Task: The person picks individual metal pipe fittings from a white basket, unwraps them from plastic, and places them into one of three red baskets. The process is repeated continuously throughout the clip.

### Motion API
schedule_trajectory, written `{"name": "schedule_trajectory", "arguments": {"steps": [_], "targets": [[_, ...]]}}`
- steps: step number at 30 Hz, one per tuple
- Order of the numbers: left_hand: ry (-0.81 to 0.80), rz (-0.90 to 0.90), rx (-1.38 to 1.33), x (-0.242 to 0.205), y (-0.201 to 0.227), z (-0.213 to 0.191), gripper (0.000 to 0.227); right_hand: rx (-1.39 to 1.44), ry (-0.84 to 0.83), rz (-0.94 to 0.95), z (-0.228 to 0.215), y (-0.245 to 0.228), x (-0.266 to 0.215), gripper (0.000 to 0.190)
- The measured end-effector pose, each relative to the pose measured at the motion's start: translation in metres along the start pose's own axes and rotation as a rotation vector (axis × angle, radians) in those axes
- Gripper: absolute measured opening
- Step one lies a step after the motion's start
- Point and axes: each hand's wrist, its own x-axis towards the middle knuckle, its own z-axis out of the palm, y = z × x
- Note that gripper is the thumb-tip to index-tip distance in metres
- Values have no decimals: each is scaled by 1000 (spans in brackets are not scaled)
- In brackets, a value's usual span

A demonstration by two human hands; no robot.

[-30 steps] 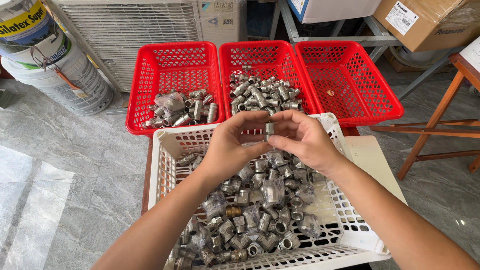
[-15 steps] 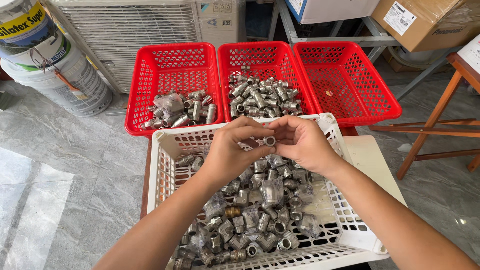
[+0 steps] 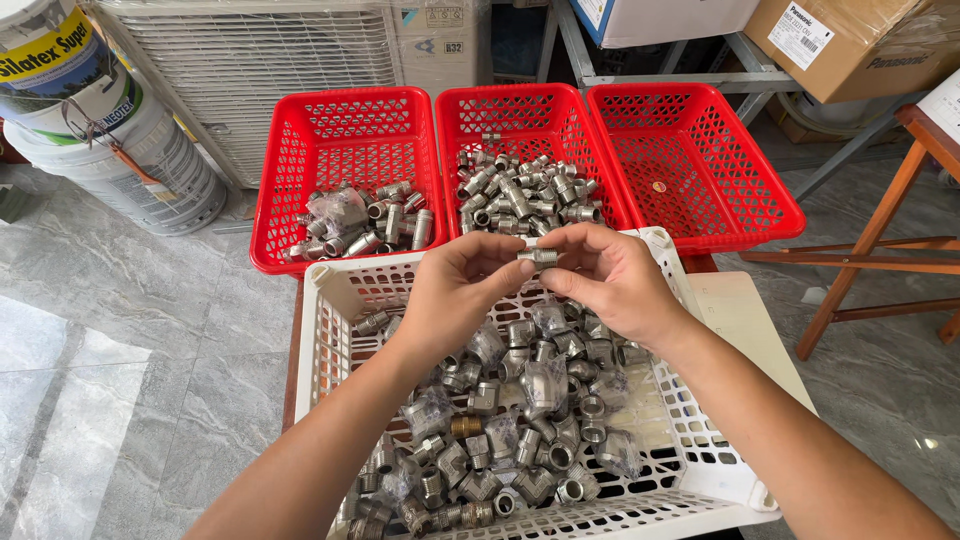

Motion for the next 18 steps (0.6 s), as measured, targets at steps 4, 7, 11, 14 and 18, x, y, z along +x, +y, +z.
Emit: {"name": "schedule_trajectory", "arguments": {"steps": [4, 7, 11, 14, 18], "targets": [[13, 25, -19, -3, 0, 2, 38, 43, -25, 76, 10, -21, -4, 36], [12, 47, -15, -3, 6, 2, 40, 13, -11, 38, 5, -8, -1, 35], [-26, -40, 27, -2, 10, 1, 45, -17, 5, -14, 2, -4, 2, 41], [-33, 5, 27, 0, -2, 0, 40, 1, 9, 9, 8, -17, -1, 40], [-38, 49, 38, 0, -6, 0, 42, -17, 23, 70, 5, -13, -1, 33]]}}
